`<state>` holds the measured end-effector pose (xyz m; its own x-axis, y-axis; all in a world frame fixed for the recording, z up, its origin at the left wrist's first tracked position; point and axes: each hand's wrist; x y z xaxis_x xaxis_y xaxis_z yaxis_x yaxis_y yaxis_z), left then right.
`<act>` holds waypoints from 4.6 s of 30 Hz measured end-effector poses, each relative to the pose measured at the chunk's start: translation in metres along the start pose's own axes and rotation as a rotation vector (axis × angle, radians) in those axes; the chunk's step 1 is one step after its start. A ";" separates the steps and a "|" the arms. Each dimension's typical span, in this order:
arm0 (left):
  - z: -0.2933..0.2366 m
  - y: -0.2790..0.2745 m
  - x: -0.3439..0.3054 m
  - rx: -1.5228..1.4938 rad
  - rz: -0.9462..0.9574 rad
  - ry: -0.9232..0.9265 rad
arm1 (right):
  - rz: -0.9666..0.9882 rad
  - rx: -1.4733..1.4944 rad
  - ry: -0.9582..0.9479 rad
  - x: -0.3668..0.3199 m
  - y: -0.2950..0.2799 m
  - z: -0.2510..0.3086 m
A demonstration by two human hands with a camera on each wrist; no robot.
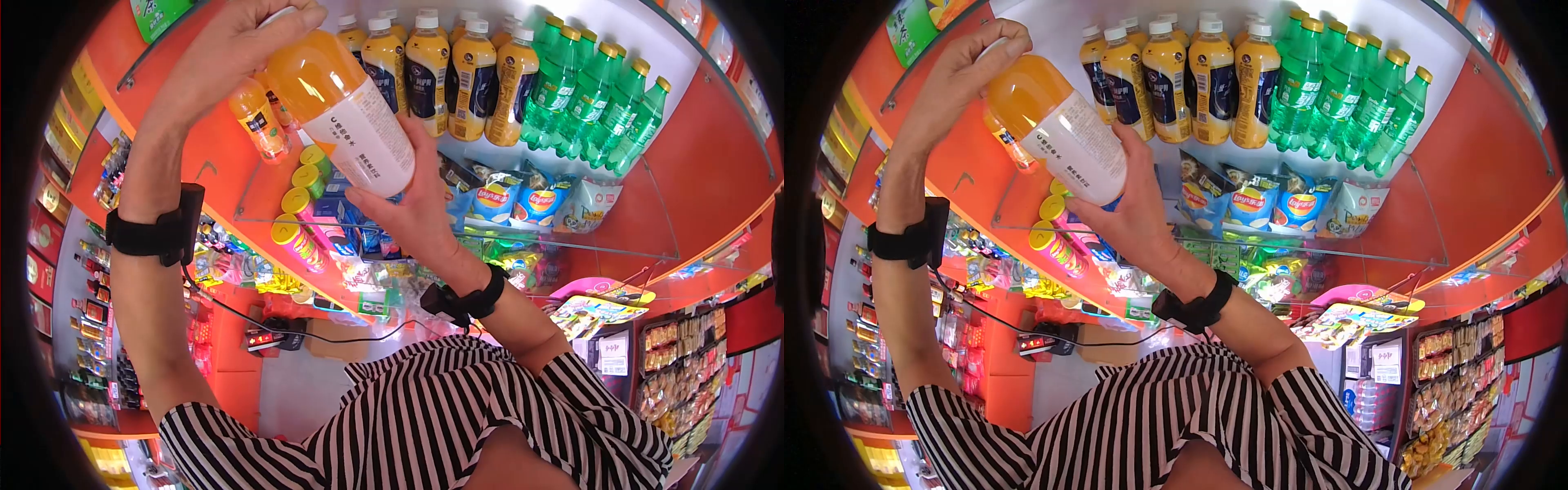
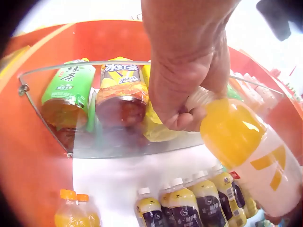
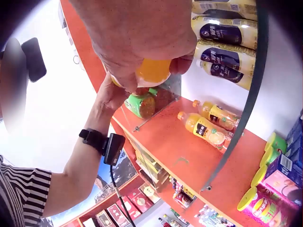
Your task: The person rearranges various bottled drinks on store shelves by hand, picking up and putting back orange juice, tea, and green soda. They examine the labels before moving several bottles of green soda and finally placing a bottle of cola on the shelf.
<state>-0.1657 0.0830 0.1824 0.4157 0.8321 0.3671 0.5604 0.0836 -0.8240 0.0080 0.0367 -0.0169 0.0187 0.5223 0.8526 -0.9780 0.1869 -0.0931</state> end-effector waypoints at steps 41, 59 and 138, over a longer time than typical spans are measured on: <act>0.039 -0.002 -0.025 -0.627 0.180 0.094 | -0.416 -0.307 -0.606 0.014 -0.027 -0.015; 0.043 0.002 -0.011 -0.556 0.201 0.139 | -0.069 0.440 0.101 -0.002 -0.018 -0.007; 0.130 0.047 0.054 -0.043 0.130 -0.108 | 0.472 -0.285 -0.032 -0.028 -0.007 -0.026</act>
<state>-0.2101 0.2034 0.1075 0.4088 0.8885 0.2083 0.5379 -0.0502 -0.8415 0.0194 0.0424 -0.0541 -0.4185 0.5796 0.6992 -0.7835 0.1589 -0.6007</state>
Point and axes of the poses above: each hand's wrist, its own x-axis towards the middle knuckle, its own y-axis out of the palm, z = x × y, and after that the axes turned 10 degrees about -y, right-handed
